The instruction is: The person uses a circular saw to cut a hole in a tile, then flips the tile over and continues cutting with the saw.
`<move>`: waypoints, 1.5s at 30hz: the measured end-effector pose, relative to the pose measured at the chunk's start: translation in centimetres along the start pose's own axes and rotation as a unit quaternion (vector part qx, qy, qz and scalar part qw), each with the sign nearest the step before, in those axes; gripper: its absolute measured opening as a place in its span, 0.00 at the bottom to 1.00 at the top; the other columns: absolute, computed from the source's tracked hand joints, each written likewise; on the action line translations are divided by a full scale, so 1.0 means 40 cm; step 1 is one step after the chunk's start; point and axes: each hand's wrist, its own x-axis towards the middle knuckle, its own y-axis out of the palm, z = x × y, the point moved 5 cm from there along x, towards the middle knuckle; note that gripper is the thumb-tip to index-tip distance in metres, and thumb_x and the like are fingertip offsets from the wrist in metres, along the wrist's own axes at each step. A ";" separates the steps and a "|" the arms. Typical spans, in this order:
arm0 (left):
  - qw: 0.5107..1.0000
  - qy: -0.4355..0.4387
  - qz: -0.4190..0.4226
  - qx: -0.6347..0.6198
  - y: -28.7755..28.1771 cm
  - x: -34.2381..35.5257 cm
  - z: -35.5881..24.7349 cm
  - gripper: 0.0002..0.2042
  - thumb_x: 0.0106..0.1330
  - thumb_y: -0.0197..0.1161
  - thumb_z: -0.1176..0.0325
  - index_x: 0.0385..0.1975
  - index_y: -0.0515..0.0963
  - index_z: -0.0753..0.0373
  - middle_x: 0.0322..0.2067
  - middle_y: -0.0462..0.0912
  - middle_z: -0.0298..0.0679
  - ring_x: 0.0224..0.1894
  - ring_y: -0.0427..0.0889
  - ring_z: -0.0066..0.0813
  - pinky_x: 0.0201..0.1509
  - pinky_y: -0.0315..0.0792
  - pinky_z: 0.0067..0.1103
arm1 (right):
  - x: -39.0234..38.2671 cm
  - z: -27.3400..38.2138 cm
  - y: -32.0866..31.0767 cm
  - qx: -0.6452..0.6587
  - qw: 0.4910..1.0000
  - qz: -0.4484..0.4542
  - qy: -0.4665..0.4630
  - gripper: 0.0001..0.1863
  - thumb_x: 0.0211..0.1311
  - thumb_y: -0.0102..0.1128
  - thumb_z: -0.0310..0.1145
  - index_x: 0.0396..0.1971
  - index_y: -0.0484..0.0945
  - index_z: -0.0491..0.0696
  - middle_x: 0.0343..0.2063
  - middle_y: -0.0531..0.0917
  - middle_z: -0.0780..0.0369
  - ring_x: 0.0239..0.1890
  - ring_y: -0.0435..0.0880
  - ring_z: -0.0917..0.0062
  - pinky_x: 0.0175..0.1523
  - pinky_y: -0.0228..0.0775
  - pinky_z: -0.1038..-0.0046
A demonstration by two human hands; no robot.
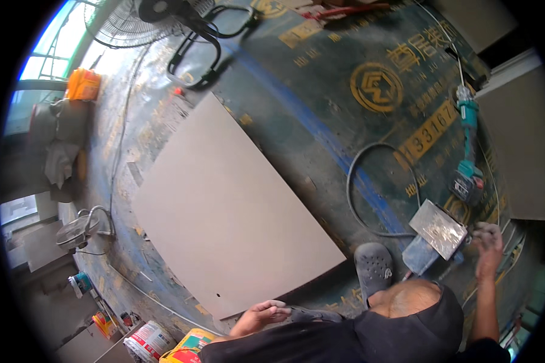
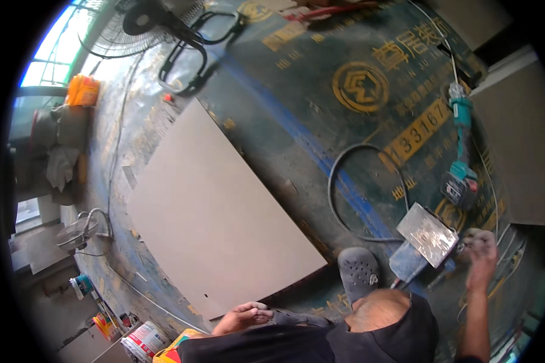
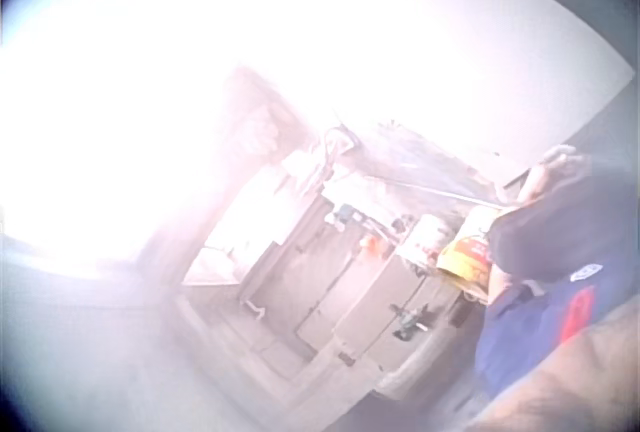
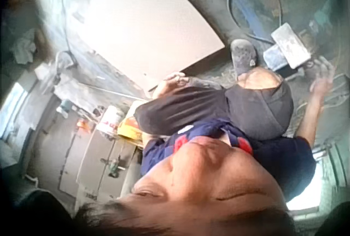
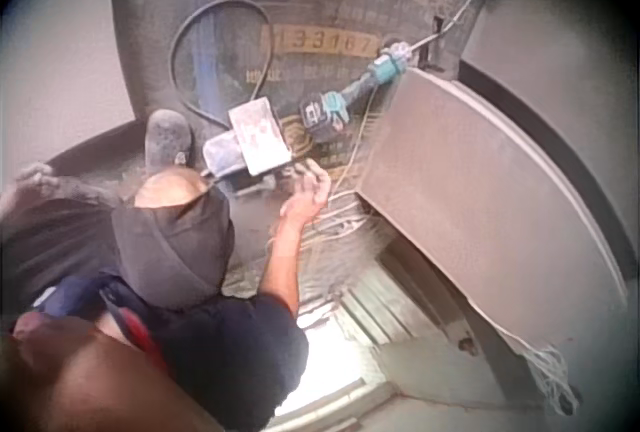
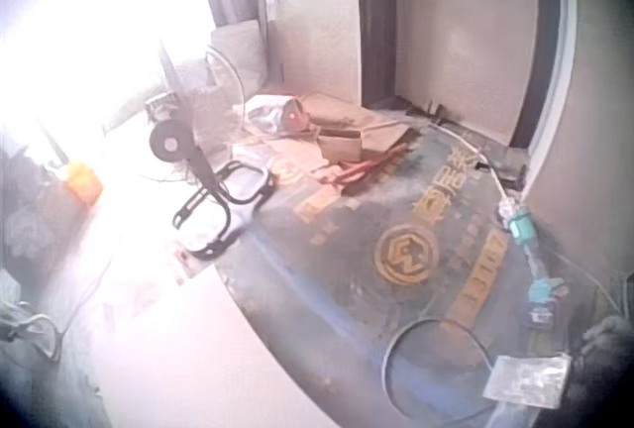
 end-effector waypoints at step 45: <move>0.430 0.462 -0.579 0.516 0.173 0.212 -0.841 0.32 0.70 0.49 0.57 0.68 0.56 0.71 0.72 0.52 0.51 0.75 0.47 0.46 0.77 0.40 0.37 | 0.110 0.435 1.577 0.121 0.843 0.468 -0.236 0.06 0.56 0.58 0.28 0.23 0.75 0.42 0.16 0.76 0.66 0.19 0.73 0.85 0.24 0.63 0.77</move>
